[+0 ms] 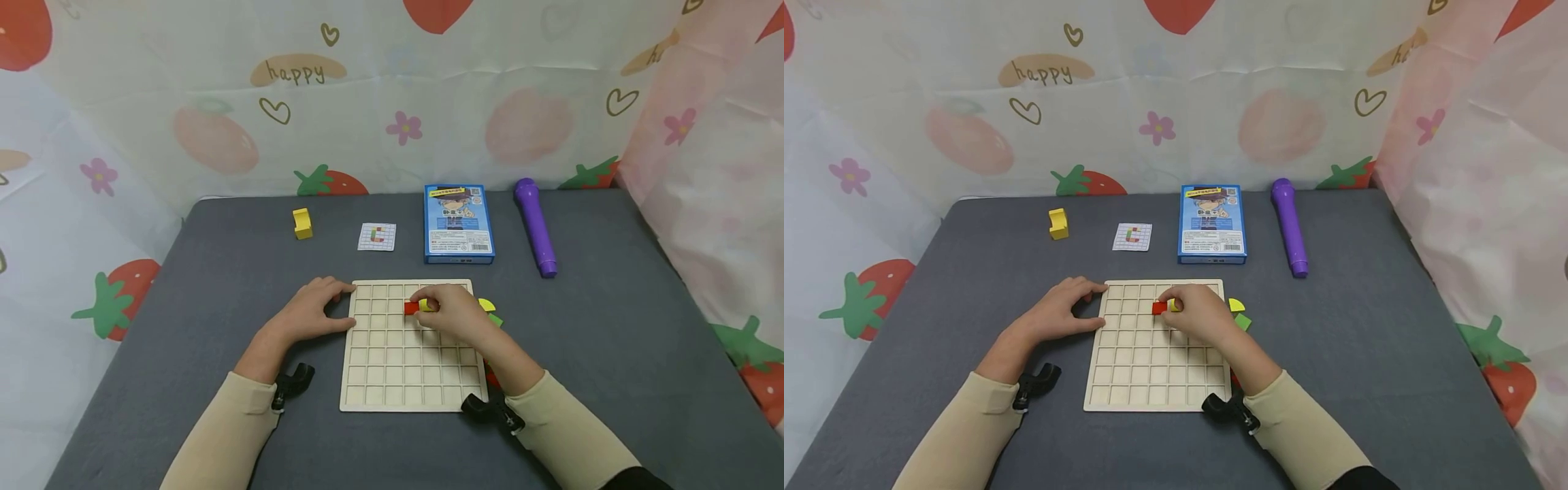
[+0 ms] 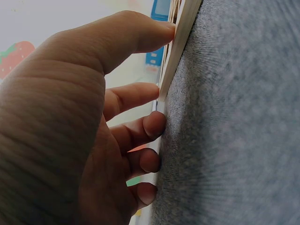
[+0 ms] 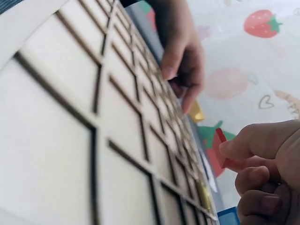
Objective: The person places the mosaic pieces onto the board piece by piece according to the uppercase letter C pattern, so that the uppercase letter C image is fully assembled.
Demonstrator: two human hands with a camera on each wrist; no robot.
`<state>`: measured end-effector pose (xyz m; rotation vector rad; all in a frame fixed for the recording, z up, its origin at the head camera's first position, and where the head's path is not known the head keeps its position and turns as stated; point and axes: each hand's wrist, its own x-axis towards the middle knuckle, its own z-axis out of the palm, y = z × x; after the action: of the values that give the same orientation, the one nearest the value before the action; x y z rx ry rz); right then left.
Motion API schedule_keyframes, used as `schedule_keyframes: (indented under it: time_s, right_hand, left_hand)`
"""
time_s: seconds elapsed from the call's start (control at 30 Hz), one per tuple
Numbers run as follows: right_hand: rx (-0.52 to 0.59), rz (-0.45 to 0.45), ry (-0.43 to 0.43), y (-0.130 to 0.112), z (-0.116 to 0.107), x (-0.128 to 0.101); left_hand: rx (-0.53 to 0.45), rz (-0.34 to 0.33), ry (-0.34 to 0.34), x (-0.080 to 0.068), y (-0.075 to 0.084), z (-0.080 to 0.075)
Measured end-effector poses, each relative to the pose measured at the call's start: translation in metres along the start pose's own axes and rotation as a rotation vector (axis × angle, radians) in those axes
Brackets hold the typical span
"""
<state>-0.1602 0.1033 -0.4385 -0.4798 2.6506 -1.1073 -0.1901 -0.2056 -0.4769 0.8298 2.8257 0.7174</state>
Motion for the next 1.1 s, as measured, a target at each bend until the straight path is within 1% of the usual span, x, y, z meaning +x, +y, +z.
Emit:
schedule_keyframes:
  time_s: [0.1,0.23,0.47,0.57,0.87,1.03,1.1]
  right_hand:
    - [-0.046,0.018,-0.002,0.004,0.008,0.004]
    - [-0.063,0.036,0.018,0.008,0.015,0.007]
    - [-0.123,0.03,0.065,0.012,0.019,0.008]
    - [-0.132,0.039,0.083,0.012,0.02,0.009]
    - [-0.098,0.094,0.192,0.015,0.022,0.009]
    - [-0.046,0.072,0.197,0.011,0.014,0.005]
    - [-0.004,0.064,0.201,0.009,0.008,0.003]
  left_hand:
    - [-0.002,-0.005,0.0,0.0,0.0,0.0]
    - [-0.004,-0.003,-0.002,0.0,0.001,0.0]
    - [-0.002,0.003,0.002,0.0,0.0,0.001]
    - [0.0,0.006,0.004,0.001,-0.001,0.001]
    - [0.001,0.016,0.014,0.0,0.0,0.001]
    - [0.008,0.014,0.013,0.0,0.0,0.001]
    - [0.01,0.011,0.013,0.0,0.0,0.001]
